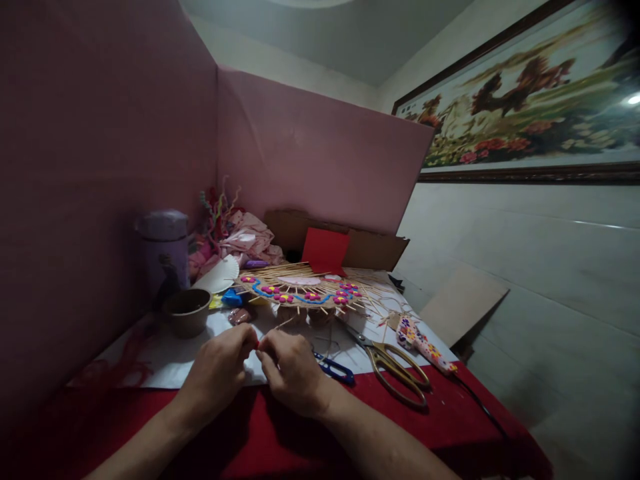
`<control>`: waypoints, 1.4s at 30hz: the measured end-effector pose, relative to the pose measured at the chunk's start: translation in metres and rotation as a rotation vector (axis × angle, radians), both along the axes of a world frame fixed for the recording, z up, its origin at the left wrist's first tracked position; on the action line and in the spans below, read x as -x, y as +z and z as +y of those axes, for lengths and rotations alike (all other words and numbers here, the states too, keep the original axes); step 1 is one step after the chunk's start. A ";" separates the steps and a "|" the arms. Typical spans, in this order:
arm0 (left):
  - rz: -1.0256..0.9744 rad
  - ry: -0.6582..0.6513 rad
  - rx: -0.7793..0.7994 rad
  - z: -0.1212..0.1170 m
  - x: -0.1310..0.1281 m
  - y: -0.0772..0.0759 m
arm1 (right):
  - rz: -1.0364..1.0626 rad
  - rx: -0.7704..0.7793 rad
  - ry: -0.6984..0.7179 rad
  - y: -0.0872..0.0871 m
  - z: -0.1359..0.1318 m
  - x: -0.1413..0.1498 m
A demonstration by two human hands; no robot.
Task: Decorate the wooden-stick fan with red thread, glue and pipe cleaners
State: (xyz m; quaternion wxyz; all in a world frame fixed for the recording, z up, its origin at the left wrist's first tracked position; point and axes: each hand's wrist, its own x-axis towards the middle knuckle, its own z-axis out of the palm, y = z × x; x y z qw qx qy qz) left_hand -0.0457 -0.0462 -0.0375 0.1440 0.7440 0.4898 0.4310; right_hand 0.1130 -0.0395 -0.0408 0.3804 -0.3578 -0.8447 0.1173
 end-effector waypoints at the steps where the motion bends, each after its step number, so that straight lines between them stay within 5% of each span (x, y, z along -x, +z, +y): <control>1: 0.009 -0.030 0.017 0.000 0.001 0.000 | -0.033 -0.035 -0.008 -0.001 0.001 -0.001; 8: -0.529 -0.264 0.483 0.006 0.001 0.011 | 0.265 0.094 0.005 0.003 0.000 -0.001; 13: -0.729 -0.232 0.555 0.007 0.001 0.009 | 0.289 0.036 0.040 0.003 -0.003 0.003; 30: -0.496 -0.182 0.328 0.003 -0.002 0.007 | 0.198 -0.091 0.037 -0.004 0.002 0.002; 37: -0.646 -0.134 0.541 0.006 -0.001 0.011 | 0.264 -0.067 0.023 -0.004 0.003 0.003; 42: -0.661 -0.190 0.530 0.007 -0.002 0.012 | 0.298 -0.051 0.012 -0.003 0.003 0.004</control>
